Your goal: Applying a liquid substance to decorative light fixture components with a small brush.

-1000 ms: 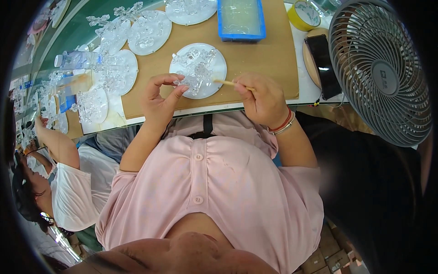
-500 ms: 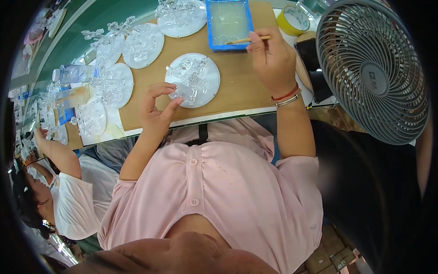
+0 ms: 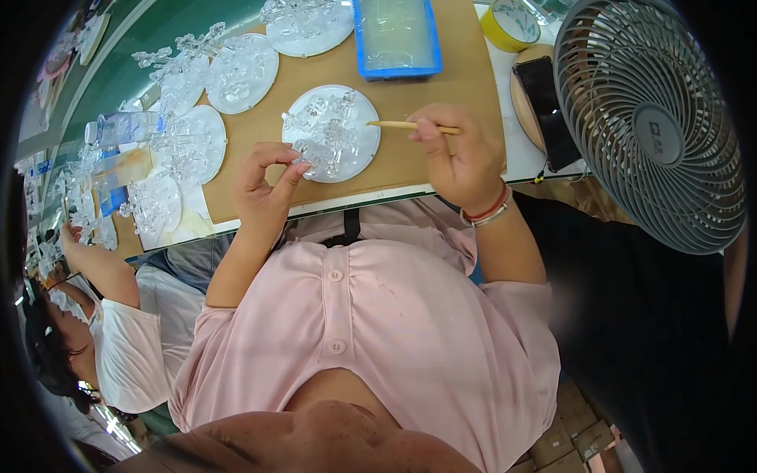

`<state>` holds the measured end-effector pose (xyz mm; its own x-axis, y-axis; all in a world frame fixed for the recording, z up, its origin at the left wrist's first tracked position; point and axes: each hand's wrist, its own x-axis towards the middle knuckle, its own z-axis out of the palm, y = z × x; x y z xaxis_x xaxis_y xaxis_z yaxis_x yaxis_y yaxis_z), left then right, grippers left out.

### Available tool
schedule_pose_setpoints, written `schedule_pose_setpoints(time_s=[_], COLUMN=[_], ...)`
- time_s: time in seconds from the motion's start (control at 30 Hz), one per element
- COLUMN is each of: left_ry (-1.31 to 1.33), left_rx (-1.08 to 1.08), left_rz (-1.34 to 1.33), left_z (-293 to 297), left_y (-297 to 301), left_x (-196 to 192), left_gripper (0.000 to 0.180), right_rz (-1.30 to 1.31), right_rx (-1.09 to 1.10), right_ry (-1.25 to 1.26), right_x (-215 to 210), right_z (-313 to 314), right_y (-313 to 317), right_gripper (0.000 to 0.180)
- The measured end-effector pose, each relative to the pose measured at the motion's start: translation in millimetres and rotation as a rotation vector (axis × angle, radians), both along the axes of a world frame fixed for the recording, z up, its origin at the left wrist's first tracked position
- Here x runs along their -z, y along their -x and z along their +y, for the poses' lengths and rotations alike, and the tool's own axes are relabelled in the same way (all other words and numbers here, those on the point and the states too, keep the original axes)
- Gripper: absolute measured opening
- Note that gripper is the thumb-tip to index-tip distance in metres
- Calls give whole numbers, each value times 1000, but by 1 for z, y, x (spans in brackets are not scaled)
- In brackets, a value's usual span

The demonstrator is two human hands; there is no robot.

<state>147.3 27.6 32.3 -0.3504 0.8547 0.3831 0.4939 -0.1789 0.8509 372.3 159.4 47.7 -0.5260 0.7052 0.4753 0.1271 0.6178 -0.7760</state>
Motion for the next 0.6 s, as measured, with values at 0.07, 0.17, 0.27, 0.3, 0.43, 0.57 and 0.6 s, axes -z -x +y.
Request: schedule_pose_setpoints(time_s=[0.07, 0.17, 0.27, 0.3, 0.43, 0.57, 0.6], left_ry=[14, 29, 33, 35, 28, 32, 17], left_rx=[10, 11, 8, 1, 2, 2, 7], left_rz=[-7, -12, -3, 9, -23, -15, -35], left_z=[0, -2, -3, -3, -2, -1, 0], left_y=[0, 1, 1, 0, 0, -1, -1], left_x=[-1, -1, 0, 0, 1, -2, -2], left_gripper=[19, 19, 18, 19, 18, 18, 18], right_rz=[-35, -78, -53, -18, -44, -111, -105], right_rx=[-6, -54, -54, -25, 16, -19, -54], right_ry=[-34, -25, 6, -6, -82, -100, -62], right_x=[8, 5, 3, 3, 10, 4, 3], right_z=[-1, -1, 2, 4, 13, 2, 0], right_y=[2, 0, 4, 7, 14, 2, 0], right_gripper=[10, 9, 8, 7, 6, 6, 6])
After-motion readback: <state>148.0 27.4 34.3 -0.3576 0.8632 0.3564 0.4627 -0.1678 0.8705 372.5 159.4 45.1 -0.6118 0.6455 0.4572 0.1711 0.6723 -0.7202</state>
